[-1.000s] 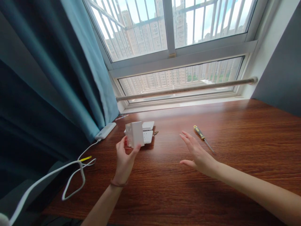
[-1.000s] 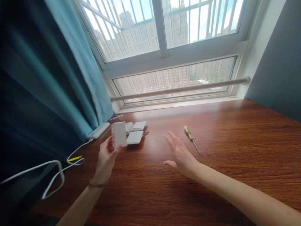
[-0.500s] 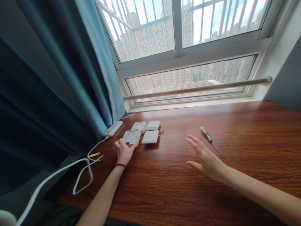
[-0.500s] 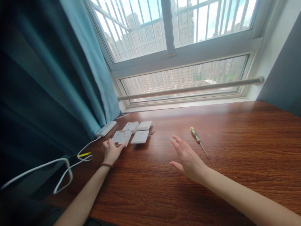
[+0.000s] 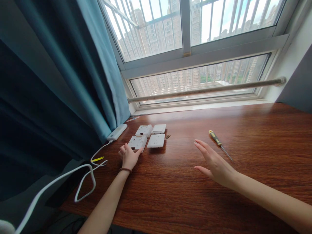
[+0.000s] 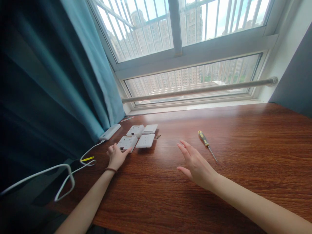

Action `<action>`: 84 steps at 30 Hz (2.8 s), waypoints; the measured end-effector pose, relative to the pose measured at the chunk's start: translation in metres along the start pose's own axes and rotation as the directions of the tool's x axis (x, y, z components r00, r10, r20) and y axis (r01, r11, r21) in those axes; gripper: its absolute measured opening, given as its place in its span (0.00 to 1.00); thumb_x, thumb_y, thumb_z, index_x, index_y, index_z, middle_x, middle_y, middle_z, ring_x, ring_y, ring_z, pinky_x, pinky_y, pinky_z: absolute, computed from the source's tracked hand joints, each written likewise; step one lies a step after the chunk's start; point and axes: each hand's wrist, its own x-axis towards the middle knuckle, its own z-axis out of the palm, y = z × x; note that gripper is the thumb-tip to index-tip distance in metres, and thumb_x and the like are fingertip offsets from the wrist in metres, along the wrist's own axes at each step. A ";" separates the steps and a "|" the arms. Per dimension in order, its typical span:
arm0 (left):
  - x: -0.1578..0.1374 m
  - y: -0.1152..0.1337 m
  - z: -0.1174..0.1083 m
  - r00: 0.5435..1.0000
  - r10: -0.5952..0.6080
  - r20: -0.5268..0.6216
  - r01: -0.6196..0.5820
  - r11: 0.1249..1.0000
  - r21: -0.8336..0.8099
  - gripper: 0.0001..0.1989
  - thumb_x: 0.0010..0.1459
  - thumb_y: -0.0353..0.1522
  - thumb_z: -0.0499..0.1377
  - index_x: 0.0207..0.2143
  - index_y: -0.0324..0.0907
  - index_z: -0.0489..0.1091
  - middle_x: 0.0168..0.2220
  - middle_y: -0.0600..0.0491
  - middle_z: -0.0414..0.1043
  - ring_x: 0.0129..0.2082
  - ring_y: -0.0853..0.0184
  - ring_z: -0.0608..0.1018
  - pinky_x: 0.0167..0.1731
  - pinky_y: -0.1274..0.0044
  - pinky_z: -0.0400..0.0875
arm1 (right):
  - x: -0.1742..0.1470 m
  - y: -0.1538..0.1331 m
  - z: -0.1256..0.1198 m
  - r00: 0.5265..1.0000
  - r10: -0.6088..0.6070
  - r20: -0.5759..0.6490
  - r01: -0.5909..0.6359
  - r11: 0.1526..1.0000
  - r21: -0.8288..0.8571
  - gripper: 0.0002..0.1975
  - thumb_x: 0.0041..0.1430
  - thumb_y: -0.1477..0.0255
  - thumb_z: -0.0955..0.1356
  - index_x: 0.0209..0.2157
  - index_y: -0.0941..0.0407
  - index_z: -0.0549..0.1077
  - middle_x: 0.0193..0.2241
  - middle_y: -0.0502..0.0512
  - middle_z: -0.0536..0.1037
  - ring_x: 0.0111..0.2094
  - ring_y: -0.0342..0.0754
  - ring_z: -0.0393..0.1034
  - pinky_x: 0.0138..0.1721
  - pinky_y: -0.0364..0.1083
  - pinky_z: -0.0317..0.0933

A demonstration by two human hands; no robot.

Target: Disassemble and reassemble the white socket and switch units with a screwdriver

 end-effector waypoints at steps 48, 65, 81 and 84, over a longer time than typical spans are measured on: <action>-0.070 0.078 -0.051 0.482 0.847 -0.226 -0.861 0.505 0.058 0.20 0.55 0.32 0.56 0.51 0.45 0.61 0.54 0.46 0.60 0.57 0.54 0.60 0.57 0.60 0.51 | 0.002 0.112 -0.012 0.911 0.411 -0.019 -0.385 0.836 -0.390 0.09 0.60 0.70 0.60 0.32 0.59 0.69 0.29 0.58 0.72 0.30 0.49 0.68 0.29 0.45 0.57; -0.127 0.178 -0.029 0.333 0.928 0.165 -0.881 0.369 -0.295 0.07 0.59 0.33 0.50 0.36 0.39 0.64 0.31 0.50 0.70 0.29 0.66 0.74 0.28 0.77 0.70 | 0.007 0.054 -0.005 0.918 -0.371 0.141 0.395 0.813 -0.427 0.15 0.61 0.78 0.59 0.48 0.57 0.69 0.40 0.57 0.73 0.43 0.50 0.64 0.49 0.54 0.59; -0.065 0.167 -0.020 0.732 0.573 0.369 -0.605 0.795 -0.035 0.12 0.59 0.31 0.49 0.42 0.33 0.65 0.35 0.43 0.72 0.35 0.62 0.77 0.33 0.76 0.69 | 0.000 0.048 0.012 0.994 -0.097 -0.051 0.088 0.982 -0.165 0.23 0.57 0.74 0.63 0.55 0.57 0.59 0.48 0.64 0.68 0.50 0.56 0.62 0.50 0.59 0.60; -0.065 0.166 -0.018 0.744 0.557 0.370 -0.595 0.804 -0.013 0.12 0.60 0.31 0.48 0.43 0.33 0.64 0.36 0.41 0.72 0.35 0.60 0.77 0.33 0.74 0.70 | -0.001 0.048 0.012 0.996 -0.076 -0.049 0.068 0.988 -0.141 0.23 0.57 0.75 0.63 0.55 0.57 0.58 0.48 0.64 0.68 0.50 0.56 0.62 0.50 0.59 0.60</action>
